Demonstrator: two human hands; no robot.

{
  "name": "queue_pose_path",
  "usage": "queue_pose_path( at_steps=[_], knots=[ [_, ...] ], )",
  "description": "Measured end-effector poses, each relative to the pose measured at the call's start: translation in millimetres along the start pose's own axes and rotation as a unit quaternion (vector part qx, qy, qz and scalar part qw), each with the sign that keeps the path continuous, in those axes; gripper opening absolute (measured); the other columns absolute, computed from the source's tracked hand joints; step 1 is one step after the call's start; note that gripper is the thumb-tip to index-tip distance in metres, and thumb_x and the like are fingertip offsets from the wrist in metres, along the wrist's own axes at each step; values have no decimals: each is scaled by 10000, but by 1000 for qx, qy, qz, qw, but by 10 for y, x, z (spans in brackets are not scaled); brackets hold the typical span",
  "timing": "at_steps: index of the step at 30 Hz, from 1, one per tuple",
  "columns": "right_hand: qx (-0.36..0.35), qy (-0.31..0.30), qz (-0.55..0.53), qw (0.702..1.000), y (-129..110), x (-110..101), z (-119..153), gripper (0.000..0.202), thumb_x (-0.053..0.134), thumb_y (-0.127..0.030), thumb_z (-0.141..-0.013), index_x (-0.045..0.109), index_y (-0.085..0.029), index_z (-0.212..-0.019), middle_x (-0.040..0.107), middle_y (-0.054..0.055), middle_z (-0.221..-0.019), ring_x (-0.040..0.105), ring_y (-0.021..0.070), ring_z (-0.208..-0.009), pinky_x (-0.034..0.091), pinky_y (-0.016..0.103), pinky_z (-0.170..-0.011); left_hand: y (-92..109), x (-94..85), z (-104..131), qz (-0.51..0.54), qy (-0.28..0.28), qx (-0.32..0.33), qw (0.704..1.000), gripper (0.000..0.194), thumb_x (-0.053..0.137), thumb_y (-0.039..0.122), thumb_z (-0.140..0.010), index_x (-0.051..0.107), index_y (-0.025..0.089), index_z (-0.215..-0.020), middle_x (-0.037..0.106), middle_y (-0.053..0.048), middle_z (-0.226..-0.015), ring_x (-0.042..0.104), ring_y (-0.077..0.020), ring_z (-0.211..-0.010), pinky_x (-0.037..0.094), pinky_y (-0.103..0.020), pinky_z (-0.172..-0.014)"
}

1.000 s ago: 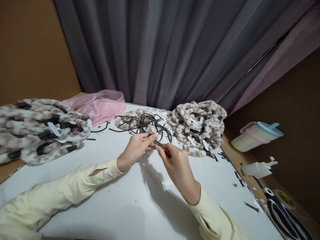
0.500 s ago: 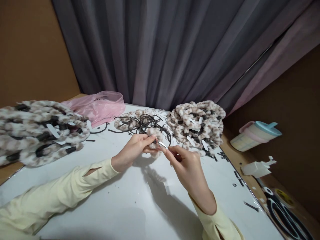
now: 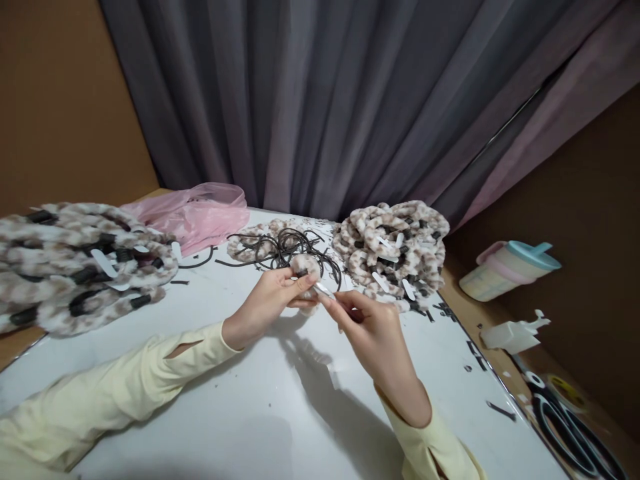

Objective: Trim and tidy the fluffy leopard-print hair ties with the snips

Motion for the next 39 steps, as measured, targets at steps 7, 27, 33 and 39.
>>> queue_pose_path(
  at_steps=[7,27,33,39],
  knots=[
    [66,-8,203,977,777,-400,200,468,373,-584,-831,506,-176,-645,476,-3,-445,422,117,-386,281,225,-418,-14,112,32,-40,-96,-78,991,296,601,375,-779,621,80,-774,686,-105,-770,670,-173,-691,527,-236,-637],
    [-68,-209,-18,975,20,192,321,161,499,-307,-874,599,-192,-927,647,60,-880,585,181,-802,458,293,-710,-50,500,512,-586,-197,210,757,172,385,171,-868,399,175,-1039,588,-79,-952,592,-192,-826,450,-273,-683],
    [64,-262,-141,952,272,307,348,186,489,-328,-876,590,-177,-922,606,-1,-745,520,121,-652,392,222,-600,160,557,680,-542,-234,401,701,238,301,144,-911,504,168,-1034,624,-84,-826,603,-178,-747,471,-265,-655],
    [72,-247,-203,945,193,307,384,200,454,-325,-888,553,-166,-818,570,3,-739,491,122,-667,368,231,-617,374,524,925,-503,-177,571,624,280,416,108,-858,554,109,-1101,681,-169,-835,643,-227,-724,499,-295,-593]
  ],
)
Point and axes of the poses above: each hand's wrist, its own z-axis away from the middle knuckle, its own x-axis out of the palm, y = z × x, the point moved 9 cm from there along -z, towards the middle knuckle
